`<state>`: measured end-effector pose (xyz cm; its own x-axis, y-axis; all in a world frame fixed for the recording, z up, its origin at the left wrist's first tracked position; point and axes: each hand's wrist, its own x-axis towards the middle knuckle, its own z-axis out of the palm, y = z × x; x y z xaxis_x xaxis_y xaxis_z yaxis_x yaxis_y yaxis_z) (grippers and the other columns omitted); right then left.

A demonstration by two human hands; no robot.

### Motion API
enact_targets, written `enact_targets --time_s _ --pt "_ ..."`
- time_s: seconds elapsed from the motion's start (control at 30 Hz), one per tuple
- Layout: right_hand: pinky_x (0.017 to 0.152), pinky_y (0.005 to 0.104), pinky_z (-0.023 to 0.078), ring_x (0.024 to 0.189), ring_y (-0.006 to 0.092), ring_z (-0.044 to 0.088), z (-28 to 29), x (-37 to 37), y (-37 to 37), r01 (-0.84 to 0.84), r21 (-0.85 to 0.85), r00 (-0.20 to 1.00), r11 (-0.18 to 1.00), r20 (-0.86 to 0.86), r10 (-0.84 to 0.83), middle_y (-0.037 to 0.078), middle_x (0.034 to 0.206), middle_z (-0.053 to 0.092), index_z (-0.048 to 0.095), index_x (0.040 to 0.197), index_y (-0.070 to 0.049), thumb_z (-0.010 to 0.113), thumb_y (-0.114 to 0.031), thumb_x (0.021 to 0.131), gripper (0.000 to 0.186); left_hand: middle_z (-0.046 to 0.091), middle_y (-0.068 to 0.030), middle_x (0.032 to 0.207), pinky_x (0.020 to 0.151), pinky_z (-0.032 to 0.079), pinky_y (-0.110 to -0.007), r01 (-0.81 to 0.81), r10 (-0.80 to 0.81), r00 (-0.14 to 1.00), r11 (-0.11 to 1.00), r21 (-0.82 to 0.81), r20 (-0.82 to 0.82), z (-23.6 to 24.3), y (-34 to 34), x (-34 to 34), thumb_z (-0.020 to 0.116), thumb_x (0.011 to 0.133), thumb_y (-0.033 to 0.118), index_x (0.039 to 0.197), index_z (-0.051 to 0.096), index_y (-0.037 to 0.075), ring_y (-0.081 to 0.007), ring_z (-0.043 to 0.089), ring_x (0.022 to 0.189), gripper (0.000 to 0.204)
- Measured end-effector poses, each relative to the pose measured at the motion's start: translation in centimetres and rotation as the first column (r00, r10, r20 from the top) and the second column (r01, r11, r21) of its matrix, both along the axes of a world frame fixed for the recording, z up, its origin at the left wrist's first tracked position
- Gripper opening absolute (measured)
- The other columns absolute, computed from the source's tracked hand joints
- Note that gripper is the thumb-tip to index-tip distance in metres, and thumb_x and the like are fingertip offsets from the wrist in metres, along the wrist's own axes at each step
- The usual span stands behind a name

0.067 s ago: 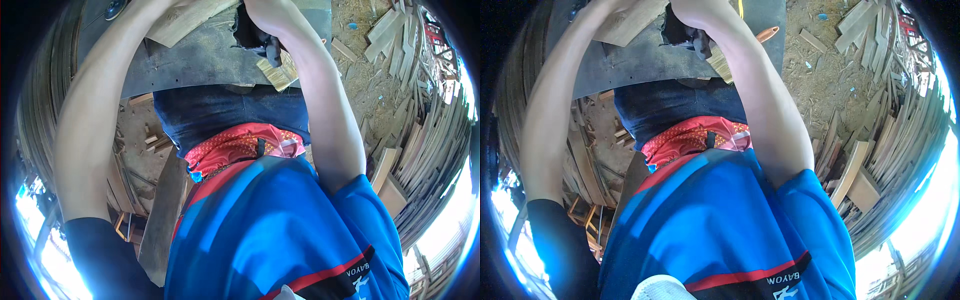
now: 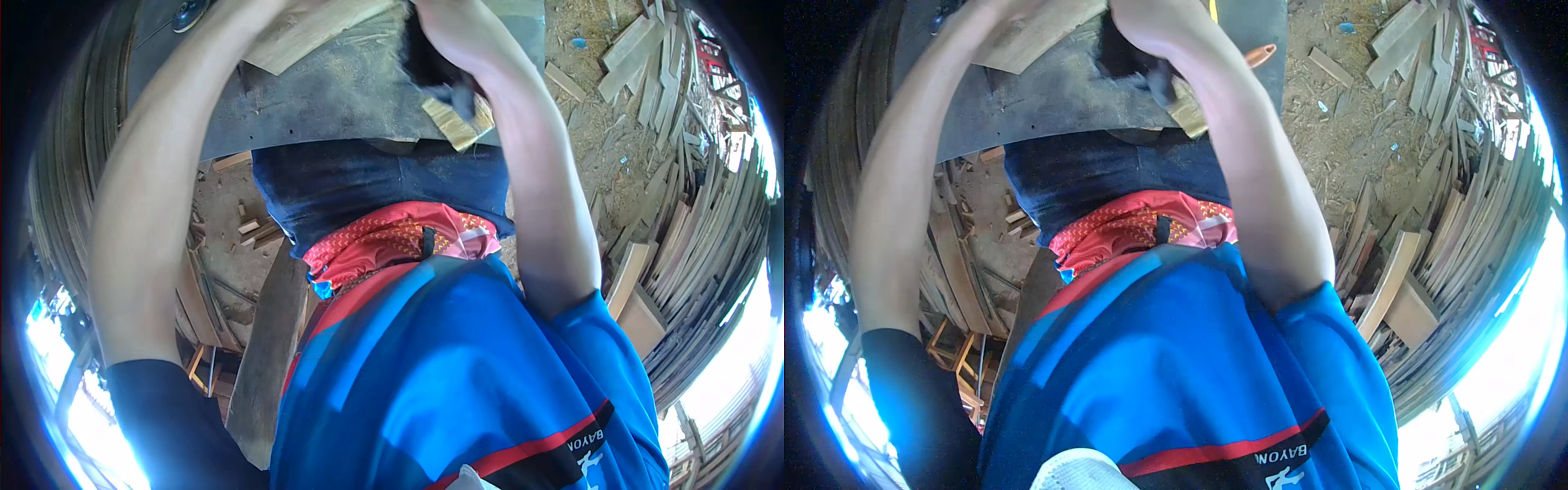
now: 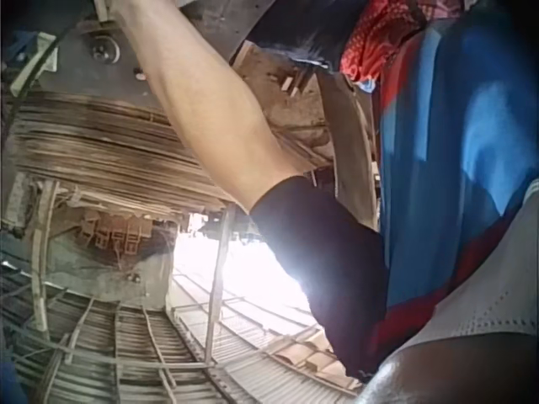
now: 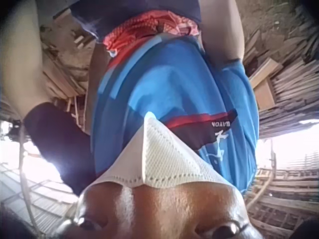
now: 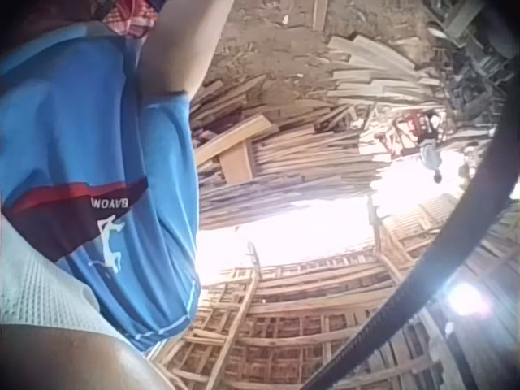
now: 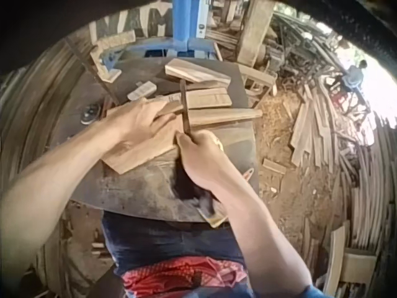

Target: Shaping a piece of wood with a file and measuring it with a tape measure.

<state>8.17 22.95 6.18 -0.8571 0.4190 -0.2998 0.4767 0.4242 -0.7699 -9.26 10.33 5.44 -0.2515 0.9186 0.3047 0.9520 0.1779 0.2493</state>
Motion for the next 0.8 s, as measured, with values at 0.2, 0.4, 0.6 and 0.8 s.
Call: enact_targets --time_s 0.2,0.4,0.6,0.8 --pt "0.069 0.0382 0.048 0.073 0.0187 0.060 -0.8 -0.2 0.7 0.036 -0.240 0.995 0.970 -0.082 -0.057 0.009 0.074 0.063 0.069 0.104 0.005 0.049 -0.033 0.110 0.043 0.071 -0.0269 0.084 0.065 0.056 -0.050 0.034 -0.031 0.973 0.999 -0.012 0.229 -0.5 -1.3 -0.3 0.058 0.103 0.043 0.108 0.063 -0.001 -0.0422 0.071 0.078 0.045" --pt "0.079 0.0298 0.049 0.080 0.0114 0.063 -2.7 2.4 -0.2 0.078 -0.279 0.994 0.957 -0.056 -0.097 0.003 0.084 0.068 0.072 0.094 -0.003 0.055 -0.038 0.106 0.040 0.068 -0.0273 0.072 0.059 0.055 -0.051 -0.224 0.216 0.975 0.942 -0.249 -0.058 1.1 0.0 2.7 0.058 0.101 0.049 0.106 0.066 0.003 -0.0441 0.071 0.069 0.046" --pt "0.069 0.0382 0.049 0.072 0.0177 0.062 -1.9 -2.2 0.9 0.023 -0.330 0.996 0.944 -0.077 -0.052 0.010 0.073 0.065 0.068 0.107 0.006 0.050 -0.033 0.108 0.042 0.069 -0.0276 0.074 0.061 0.056 -0.052 -0.195 0.189 0.981 0.939 -0.284 -0.047 0.1 -0.1 1.2 0.058 0.102 0.045 0.105 0.067 0.001 -0.0441 0.072 0.071 0.046" --pt "0.082 0.0289 0.048 0.084 0.0105 0.062 -3.9 2.5 -1.6 0.035 -0.330 0.987 0.943 -0.139 -0.086 0.003 0.085 0.069 0.070 0.095 -0.002 0.053 -0.037 0.107 0.040 0.067 -0.0283 0.072 0.059 0.055 -0.050 -0.104 0.105 0.991 0.994 0.017 -0.078 -1.2 -0.7 0.3 0.061 0.101 0.045 0.104 0.065 -0.002 -0.0424 0.070 0.068 0.047"
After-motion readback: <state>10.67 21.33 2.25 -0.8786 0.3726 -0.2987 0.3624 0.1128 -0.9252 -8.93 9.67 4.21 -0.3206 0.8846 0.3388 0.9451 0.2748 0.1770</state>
